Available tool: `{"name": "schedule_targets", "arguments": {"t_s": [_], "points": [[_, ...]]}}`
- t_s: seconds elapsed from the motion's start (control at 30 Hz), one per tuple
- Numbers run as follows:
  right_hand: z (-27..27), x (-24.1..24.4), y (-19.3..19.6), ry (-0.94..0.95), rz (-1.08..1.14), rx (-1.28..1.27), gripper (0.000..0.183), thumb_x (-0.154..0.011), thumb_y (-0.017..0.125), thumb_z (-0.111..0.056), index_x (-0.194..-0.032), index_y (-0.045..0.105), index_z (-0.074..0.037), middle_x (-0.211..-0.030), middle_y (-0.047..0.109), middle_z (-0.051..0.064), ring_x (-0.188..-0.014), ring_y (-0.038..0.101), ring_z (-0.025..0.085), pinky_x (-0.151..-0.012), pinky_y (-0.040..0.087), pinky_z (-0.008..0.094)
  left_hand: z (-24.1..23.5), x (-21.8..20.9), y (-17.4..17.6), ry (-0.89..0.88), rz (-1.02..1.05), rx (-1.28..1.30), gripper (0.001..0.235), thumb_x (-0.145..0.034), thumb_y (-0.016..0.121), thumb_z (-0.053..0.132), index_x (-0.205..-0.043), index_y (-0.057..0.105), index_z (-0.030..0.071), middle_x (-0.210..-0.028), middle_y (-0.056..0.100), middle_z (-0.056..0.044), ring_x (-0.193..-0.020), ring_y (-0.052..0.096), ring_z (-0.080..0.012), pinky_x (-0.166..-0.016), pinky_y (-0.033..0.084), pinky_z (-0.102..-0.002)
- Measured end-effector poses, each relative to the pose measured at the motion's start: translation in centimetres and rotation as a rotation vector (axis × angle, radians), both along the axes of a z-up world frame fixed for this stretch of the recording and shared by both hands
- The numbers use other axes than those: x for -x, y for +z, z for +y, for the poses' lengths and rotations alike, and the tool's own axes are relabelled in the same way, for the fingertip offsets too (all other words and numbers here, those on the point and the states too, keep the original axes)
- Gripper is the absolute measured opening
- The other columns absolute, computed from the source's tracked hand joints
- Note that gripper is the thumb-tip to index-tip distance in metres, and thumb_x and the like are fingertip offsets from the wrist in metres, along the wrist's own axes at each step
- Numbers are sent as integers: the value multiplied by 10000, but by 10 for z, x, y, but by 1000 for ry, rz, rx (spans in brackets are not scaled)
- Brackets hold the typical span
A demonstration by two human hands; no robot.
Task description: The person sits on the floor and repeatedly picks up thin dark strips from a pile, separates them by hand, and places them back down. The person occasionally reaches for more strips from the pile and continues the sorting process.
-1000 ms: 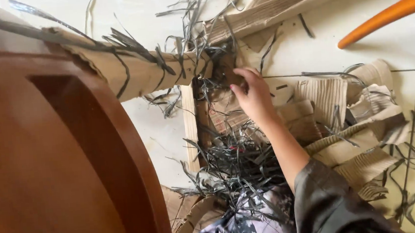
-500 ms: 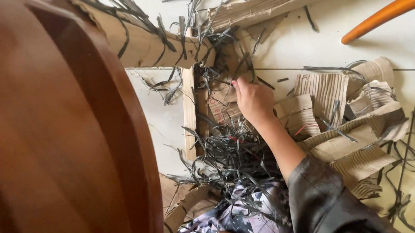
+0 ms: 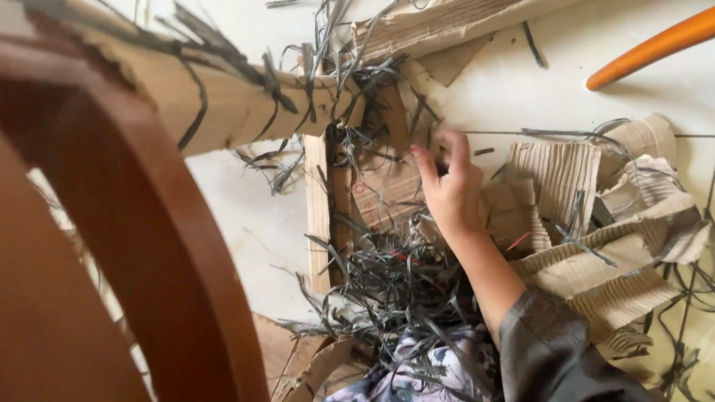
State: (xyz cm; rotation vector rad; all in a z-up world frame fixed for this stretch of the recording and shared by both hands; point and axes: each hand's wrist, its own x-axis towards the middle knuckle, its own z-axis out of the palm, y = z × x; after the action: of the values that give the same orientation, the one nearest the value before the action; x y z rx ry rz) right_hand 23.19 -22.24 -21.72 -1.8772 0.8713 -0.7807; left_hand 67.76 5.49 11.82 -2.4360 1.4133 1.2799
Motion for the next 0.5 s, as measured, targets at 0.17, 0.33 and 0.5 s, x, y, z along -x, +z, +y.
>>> {"name": "schedule_targets", "arguments": {"t_s": [0.17, 0.33, 0.5], "points": [[-25, -32, 2, 292, 489, 48, 869, -1047, 647, -440, -1633, 169, -11, -555, 577, -23, -360, 461, 144, -325, 303, 269, -19, 19, -71, 539, 734, 231, 378, -991, 500, 24, -1347, 598, -56, -1364, 626, -280, -1275, 586, -404, -1134, 400, -484], [-29, -44, 28, 335, 653, -51, 673, -1041, 557, -509, -1576, 327, -172, -620, 617, 128, -581, 588, 332, -547, 428, 434, 62, 7, -74, 1401, 1749, 683, 412, -1242, 329, 32, -1546, 362, -244, -1491, 370, -534, -1337, 353, -669, -1069, 220, -642], [-4, -34, -20, 30, 430, 247, 144, -990, 677, -505, -964, 670, -364, -609, 685, 38, -606, 729, 289, -578, 587, 414, 157, 63, -39, 1276, 1421, 795, 343, -1185, 375, 58, -1429, 411, -180, -1396, 428, -455, -1254, 409, -593, -1024, 271, -595]]}}
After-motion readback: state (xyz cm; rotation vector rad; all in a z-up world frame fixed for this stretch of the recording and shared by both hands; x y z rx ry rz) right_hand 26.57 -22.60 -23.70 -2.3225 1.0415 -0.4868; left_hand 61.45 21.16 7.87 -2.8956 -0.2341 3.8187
